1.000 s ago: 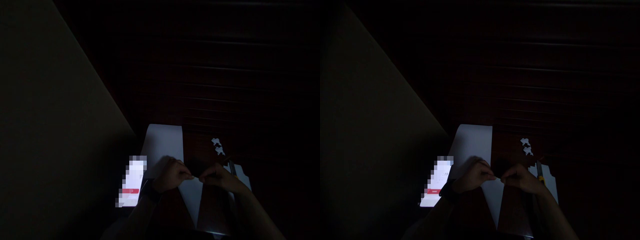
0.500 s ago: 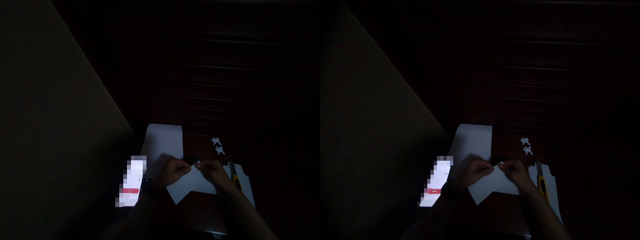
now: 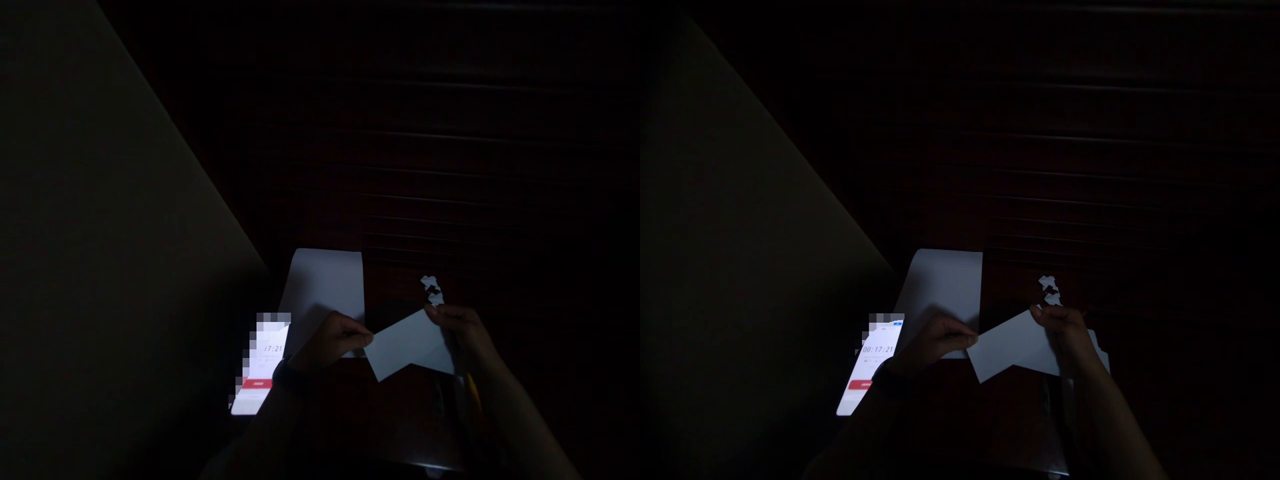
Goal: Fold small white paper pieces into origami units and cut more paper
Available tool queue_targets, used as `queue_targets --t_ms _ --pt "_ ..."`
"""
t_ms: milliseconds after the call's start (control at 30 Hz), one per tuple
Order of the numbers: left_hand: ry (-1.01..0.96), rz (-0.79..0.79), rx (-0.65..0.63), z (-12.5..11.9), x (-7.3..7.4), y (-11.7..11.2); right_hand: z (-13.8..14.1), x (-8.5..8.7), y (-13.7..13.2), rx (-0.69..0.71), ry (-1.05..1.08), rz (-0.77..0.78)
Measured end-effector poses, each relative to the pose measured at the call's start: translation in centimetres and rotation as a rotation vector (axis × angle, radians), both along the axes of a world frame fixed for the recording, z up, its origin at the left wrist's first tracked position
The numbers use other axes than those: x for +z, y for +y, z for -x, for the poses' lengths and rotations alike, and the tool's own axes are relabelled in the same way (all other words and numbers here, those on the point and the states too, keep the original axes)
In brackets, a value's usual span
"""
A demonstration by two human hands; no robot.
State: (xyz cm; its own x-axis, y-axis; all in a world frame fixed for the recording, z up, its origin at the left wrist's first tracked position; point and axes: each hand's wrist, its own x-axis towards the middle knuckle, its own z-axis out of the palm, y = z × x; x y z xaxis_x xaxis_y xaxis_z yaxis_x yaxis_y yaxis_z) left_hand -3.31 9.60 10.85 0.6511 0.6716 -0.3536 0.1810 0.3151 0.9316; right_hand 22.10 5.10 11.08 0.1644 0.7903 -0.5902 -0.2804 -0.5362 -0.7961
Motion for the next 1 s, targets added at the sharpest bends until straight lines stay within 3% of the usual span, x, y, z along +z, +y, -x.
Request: queue_targets --t_ms 167,267,367,433,567,733,833,1000 --pt "0.024 -0.01 -0.028 0.3 0.1 0.2 -0.8 0.0 -0.1 -0.021 0.013 0.013" --pt "-0.007 -0.007 -0.018 0.7 -0.1 0.4 -2.0 -0.5 0.0 -0.109 0.029 0.019" --pt "-0.037 0.003 0.041 0.9 -0.3 0.6 -3.0 -1.0 0.3 -0.231 -0.004 0.001" --pt "-0.051 0.009 0.125 0.6 -0.4 0.5 -2.8 -1.4 0.4 -0.241 -0.031 -0.031" --pt "-0.108 0.065 0.28 -0.7 -0.5 -0.1 -0.2 -2.0 0.0 -0.146 -0.089 -0.077" --pt "0.058 0.041 0.377 -1.5 -2.1 -0.2 2.2 -2.0 -0.5 -0.012 -0.121 -0.121" --pt "0.105 0.008 0.346 -0.9 -2.7 0.2 1.9 -1.9 -0.6 0.122 -0.132 -0.126" --pt "0.108 -0.09 0.198 -0.2 -2.2 0.6 1.1 -1.7 -0.4 0.344 -0.397 -0.175"
